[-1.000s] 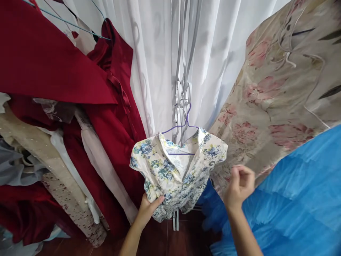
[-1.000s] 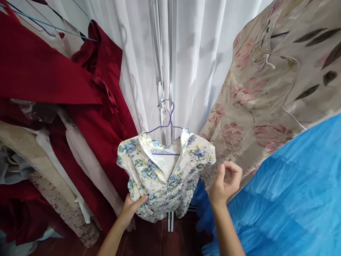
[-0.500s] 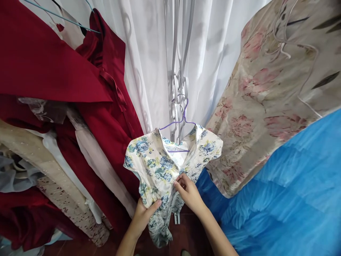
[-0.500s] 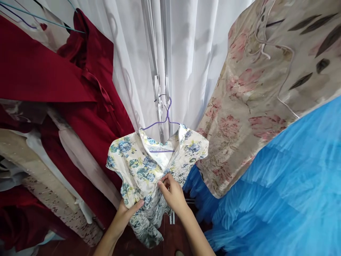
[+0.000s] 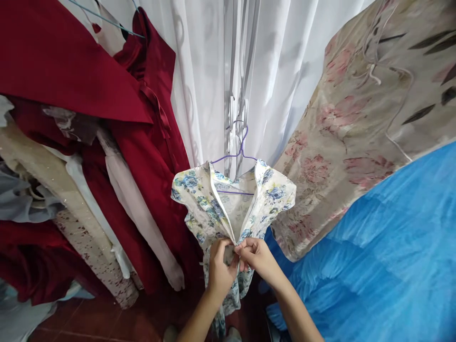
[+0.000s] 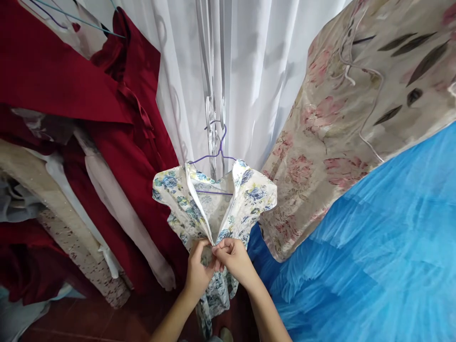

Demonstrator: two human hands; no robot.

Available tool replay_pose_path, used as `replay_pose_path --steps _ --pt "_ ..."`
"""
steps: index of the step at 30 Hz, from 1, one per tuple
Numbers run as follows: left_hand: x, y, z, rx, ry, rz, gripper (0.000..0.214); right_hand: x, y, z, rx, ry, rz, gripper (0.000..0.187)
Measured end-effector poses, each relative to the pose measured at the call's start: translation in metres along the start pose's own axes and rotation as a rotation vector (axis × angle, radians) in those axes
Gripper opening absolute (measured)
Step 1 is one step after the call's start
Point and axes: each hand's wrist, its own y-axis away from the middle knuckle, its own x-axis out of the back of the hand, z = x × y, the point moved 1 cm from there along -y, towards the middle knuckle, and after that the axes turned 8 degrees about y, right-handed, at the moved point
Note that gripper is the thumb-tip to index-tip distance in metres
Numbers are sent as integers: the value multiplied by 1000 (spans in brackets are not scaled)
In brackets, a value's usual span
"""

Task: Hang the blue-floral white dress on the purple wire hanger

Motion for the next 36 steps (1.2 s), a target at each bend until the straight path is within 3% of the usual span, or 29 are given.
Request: replay_pose_path --steps 1,4,8,12,17,21,24,29,32,34,36 --pt "-6 -2 4 25 24 -57 4 2 1 -2 -8 13 -27 29" --pt "-10 -10 8 43 64 -119 13 10 2 -6 -42 34 -39 28" --pt "-3 -18 7 -10 9 -236 18 23 -5 -22 -8 -80 134 24" --pt "-4 -23 13 -33 -103 -419 17 35 -28 -68 119 -154 269 27" --pt "-3 -29 20 -76 -405 -688 25 49 -67 -137 278 -155 375 25" --pt "12 -45 16 -113 -451 -822 28 48 -79 -162 372 -120 420 23" --pt "27 -76 25 -167 -256 -744 24 43 -74 -162 421 -53 379 20" --pt "39 -148 81 -248 48 -275 39 47 -57 -156 433 49 304 20" --pt "32 -179 109 -298 2 -248 34 54 -49 -154 448 80 256 23" --pt "25 -189 119 -331 -65 -264 21 59 -48 -151 462 113 246 25" --pt "18 -192 122 -358 -102 -244 21 62 -52 -144 466 166 249 25"
